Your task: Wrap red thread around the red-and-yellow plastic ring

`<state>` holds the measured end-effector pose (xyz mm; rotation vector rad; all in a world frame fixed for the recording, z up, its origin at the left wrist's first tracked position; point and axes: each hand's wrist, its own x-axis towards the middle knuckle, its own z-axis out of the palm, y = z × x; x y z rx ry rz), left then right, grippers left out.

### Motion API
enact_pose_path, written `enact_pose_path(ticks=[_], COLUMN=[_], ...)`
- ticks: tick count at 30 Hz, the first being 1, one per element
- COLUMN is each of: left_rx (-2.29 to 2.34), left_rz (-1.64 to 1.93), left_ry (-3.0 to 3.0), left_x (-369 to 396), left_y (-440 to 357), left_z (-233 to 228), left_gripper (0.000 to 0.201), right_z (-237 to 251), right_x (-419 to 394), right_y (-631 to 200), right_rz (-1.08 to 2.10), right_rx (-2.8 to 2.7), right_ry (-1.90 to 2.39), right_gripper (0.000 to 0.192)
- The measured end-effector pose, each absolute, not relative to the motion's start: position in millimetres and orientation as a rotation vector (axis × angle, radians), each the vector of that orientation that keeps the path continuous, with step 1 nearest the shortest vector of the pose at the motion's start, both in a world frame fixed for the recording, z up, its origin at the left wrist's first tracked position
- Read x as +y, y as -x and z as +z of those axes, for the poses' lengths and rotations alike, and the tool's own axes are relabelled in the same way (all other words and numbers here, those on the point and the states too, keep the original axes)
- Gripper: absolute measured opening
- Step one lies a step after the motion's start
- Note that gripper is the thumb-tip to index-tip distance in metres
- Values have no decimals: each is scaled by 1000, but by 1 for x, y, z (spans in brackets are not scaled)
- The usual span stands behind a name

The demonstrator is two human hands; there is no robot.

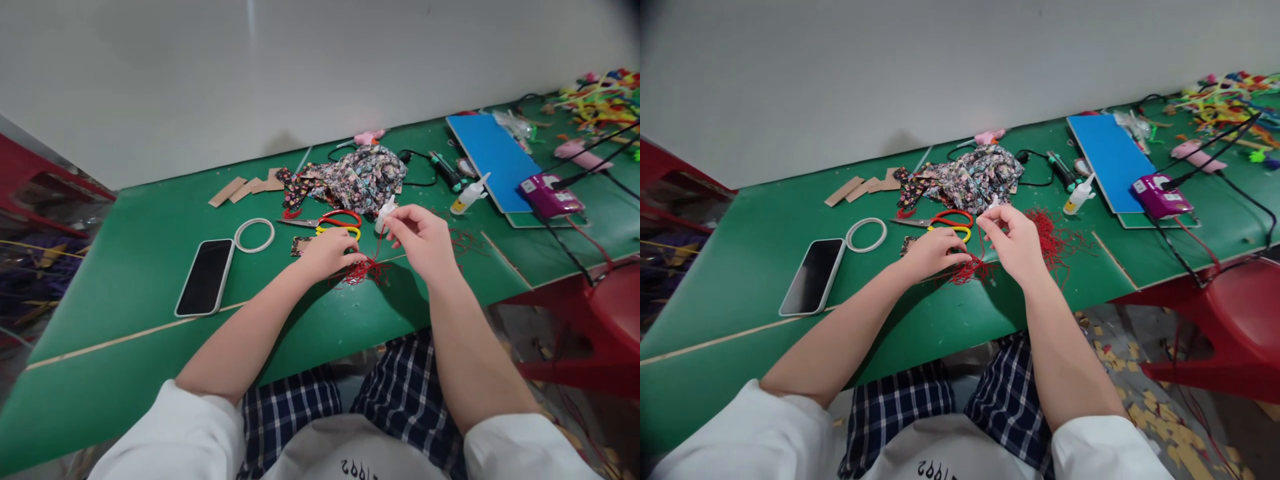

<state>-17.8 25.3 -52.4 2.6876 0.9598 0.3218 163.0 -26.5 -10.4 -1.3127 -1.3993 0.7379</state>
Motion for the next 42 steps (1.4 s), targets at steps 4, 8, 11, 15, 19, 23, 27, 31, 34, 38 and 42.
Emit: enact_pose_path(ticks=[4,8,11,15,19,23,27,31,34,38,42], left_rx=[950,1020,1094,958,978,992,1049,1103,1087,1047,976], left_rz=[276,294,350,269,218,246,332,452,560,693,767], left_ry=[-2716,-2747,-2818,-2895,-2826,-2747,-2623,-2507,-2368,-2054,-1746], left_x=[24,22,15,2,-1,4,10,13,14,11,8], left_y=[17,16,10,0,-5,-3,2,10,14,16,16], left_z=[-51,-45,-43,-48,-54,-57,-56,-45,-32,-16,-7], left_gripper=[21,27,33,40,30,23,19,17,14,17,19], right_z=[-13,-11,-6,-3,-4,-3,-4,-6,-7,-8,-11], right_x=[-24,-23,-24,-25,-24,-24,-24,-24,-24,-24,-23], right_y=[-167,-182,-193,-199,-197,-196,-197,-198,-197,-192,-185], right_rz=[800,939,954,918,940,982,986,1020,1044,1061,1130], right_rx=[-1352,-1216,-1132,-1096,-1126,-1107,-1108,-1121,-1140,-1279,-1433], right_ry=[1276,1093,1010,1018,1023,971,965,940,944,1029,1094], right_gripper=[15,22,30,33,33,31,28,23,20,17,15])
